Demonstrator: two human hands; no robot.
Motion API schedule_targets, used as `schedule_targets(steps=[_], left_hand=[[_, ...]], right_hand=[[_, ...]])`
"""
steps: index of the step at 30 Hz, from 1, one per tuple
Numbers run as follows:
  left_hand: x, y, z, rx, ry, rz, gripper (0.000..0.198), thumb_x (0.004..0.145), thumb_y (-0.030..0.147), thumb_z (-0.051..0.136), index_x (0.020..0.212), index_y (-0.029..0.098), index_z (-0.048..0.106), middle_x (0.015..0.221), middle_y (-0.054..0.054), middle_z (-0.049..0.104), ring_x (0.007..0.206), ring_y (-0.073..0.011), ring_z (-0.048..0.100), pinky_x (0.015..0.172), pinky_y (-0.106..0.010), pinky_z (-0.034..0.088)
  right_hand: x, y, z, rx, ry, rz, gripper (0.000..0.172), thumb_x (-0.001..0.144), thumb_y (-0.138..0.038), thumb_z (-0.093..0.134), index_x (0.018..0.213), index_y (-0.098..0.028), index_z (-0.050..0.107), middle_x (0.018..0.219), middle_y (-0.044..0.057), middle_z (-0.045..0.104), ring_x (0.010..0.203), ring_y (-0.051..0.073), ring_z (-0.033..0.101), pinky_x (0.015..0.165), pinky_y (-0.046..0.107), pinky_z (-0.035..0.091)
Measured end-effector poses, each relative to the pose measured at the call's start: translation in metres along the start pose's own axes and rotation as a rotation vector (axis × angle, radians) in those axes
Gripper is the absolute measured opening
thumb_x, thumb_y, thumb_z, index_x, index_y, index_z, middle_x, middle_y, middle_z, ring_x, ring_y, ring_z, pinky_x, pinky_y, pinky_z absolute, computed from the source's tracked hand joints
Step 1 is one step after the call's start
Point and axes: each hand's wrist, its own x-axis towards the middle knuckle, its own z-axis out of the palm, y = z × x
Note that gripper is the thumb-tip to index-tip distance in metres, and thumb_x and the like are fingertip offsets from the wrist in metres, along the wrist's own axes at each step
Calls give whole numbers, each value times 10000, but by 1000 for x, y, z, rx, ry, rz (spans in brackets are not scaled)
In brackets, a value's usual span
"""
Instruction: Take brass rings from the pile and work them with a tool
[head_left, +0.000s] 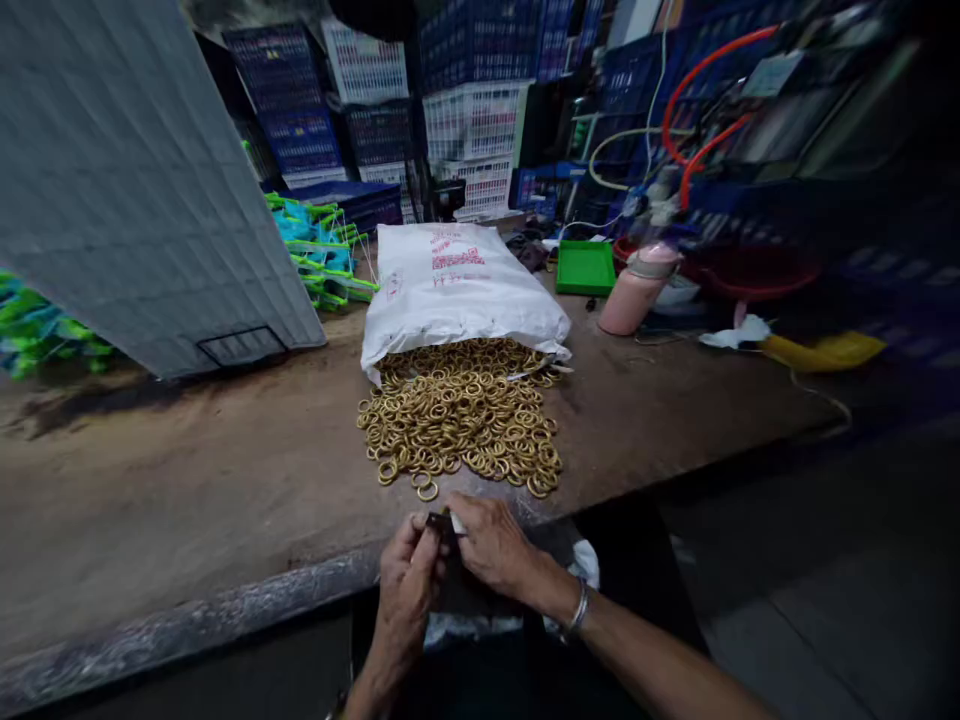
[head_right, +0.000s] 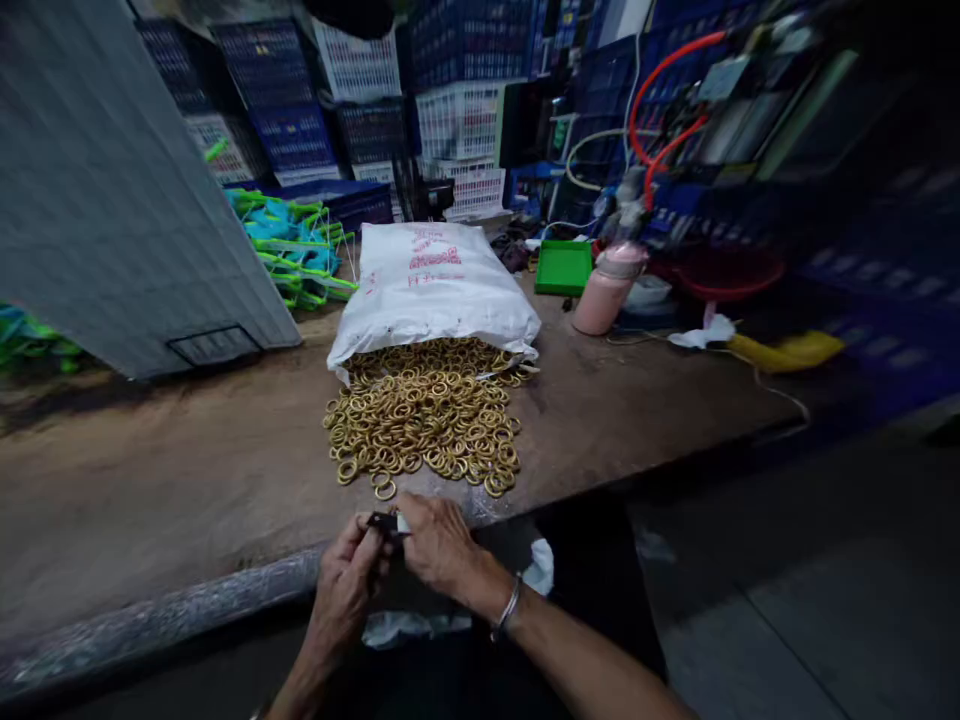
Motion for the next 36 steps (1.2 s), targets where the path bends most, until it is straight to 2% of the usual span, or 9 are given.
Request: schedule_targets(steps=[7, 12, 18, 24, 29, 33, 36], left_hand=[[3, -7, -3, -15, -19, 34, 316, 691, 481, 564, 711, 176, 484, 543, 53, 484, 415, -36, 362, 376, -135, 250], [1, -14, -9, -16, -41, 66, 268, 719, 421, 569, 674, 173, 481, 535, 51, 478, 421, -38, 371, 382, -139, 250], [-14, -4, -10, -317, -150, -63, 232, 708, 384, 603, 703, 180, 492, 560, 50, 504, 407, -31, 355, 391, -146, 249], [-11, 4, -12, -447, -105, -150, 309, 672, 439, 619, 701, 133, 586, 619, 8, 540, 436, -30, 365, 412, -154, 285], [-4, 6, -17, -559, -70, -167, 210, 616, 329, 689, 733, 183, 594, 676, 2, 583, 449, -48, 414, 419, -168, 322], [3, 5, -23, -641, -81, -213, 276, 548, 259, 731, 785, 172, 617, 688, -11, 583, 530, -85, 495, 461, -184, 378], [8, 5, -25, -676, -115, -193, 183, 599, 251, 701, 721, 152, 606, 717, -23, 581, 590, -101, 520, 458, -180, 378]], right_hand=[[4, -3, -6, 25, -94, 20, 302, 667, -89, 387, 929, -187, 501, 775, 28, 599, 712, 153, 527, 600, 231, 279], [7, -3, -9, -47, -154, 75, 293, 695, -106, 388, 953, -178, 505, 778, 48, 596, 696, 159, 522, 586, 244, 268], [18, 2, -5, -80, -2, 126, 267, 695, -79, 380, 926, -172, 474, 793, 41, 580, 711, 148, 516, 600, 243, 275], [31, -3, 15, -96, 165, 123, 212, 748, -195, 449, 960, -190, 443, 906, 53, 557, 816, 181, 500, 666, 269, 299], [41, -7, 20, -110, 217, 144, 214, 729, -175, 461, 940, -209, 455, 929, 37, 545, 825, 183, 502, 678, 278, 311], [41, -5, 13, -75, 226, 158, 206, 706, -156, 459, 906, -205, 466, 909, 34, 541, 806, 169, 502, 657, 260, 312], [41, -2, 6, 27, 228, 163, 169, 693, -134, 459, 849, -197, 482, 800, 14, 549, 728, 145, 496, 623, 240, 306]])
